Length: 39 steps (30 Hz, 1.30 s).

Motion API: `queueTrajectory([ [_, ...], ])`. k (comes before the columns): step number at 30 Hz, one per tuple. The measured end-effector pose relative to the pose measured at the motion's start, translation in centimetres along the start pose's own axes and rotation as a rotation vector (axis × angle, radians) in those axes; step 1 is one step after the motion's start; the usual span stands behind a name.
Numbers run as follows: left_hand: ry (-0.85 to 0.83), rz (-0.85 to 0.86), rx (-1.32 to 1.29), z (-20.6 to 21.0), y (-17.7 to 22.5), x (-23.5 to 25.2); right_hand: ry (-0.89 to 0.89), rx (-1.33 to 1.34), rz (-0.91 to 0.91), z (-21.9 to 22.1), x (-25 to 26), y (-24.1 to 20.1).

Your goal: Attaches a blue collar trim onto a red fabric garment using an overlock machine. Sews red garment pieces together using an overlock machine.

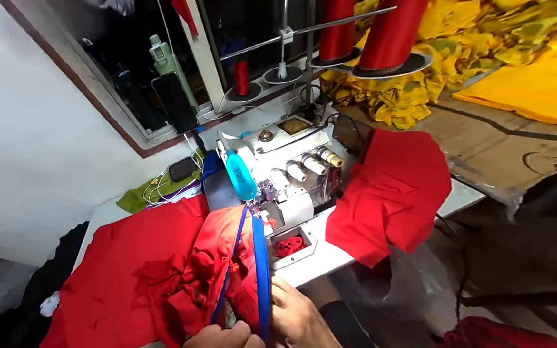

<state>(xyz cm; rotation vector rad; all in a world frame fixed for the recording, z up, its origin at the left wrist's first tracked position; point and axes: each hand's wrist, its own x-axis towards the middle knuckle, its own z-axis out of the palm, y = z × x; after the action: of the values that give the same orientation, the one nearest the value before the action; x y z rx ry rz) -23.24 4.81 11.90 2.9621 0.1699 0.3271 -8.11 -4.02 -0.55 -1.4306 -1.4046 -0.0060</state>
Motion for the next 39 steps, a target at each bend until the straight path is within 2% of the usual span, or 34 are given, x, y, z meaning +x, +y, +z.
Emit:
queueTrajectory([
  [3, -0.058, -0.048, 0.086, 0.1, -0.2, -0.1, -0.092, -0.034, -0.012, -1.7, -0.1, 0.2],
  [7, 0.017, -0.089, 0.110, 1.1, 0.2, -0.5, 0.115, 0.065, 0.007, -1.4, 0.6, 0.4],
  [9, 0.076, -0.112, 0.083, 0.5, 0.5, -0.1, 0.106, 0.103, -0.034, -1.2, 1.4, 0.6],
  [11, 0.110, -0.134, 0.096, 0.1, 0.4, 0.0, 0.057, 0.022, -0.078, -0.6, 1.7, 1.0],
  [14, 0.108, -0.161, 0.182, 0.5, -0.3, -0.3, -0.006, -0.052, 0.009, -1.0, 1.0, 1.5],
  [16, 0.078, -0.166, 0.223, 1.3, -0.1, -0.4, 0.030, -0.044, 0.120, -1.5, 0.8, 1.2],
  [18, 0.075, -0.134, 0.215, 2.0, 0.6, -0.2, 0.103, -0.145, 0.216, -1.4, 1.4, 0.8],
  [22, 0.069, -0.071, 0.205, 2.7, 2.0, 0.3, 0.143, -0.288, 0.257, -1.2, 3.9, 1.8],
  [24, 0.067, -0.082, 0.239, 3.1, 2.1, 0.0, 0.084, -0.182, 0.473, -1.5, 4.7, 1.5],
  [26, 0.075, -0.098, 0.228, 3.5, 2.3, -0.3, 0.001, 0.069, 0.755, -2.0, 4.4, 0.9],
  [29, 0.085, -0.115, 0.156, 4.4, 3.2, -0.5, 0.051, 0.460, 0.937, -1.5, 1.8, 0.0],
  [33, 0.036, -0.122, 0.150, 5.4, 3.8, -0.8, 0.070, 0.633, 0.958, -1.4, -1.0, -2.6],
  [39, 0.049, -0.120, 0.128, 6.2, 4.4, -1.5, 0.060, 0.700, 0.932, -2.3, -2.0, -3.8],
])
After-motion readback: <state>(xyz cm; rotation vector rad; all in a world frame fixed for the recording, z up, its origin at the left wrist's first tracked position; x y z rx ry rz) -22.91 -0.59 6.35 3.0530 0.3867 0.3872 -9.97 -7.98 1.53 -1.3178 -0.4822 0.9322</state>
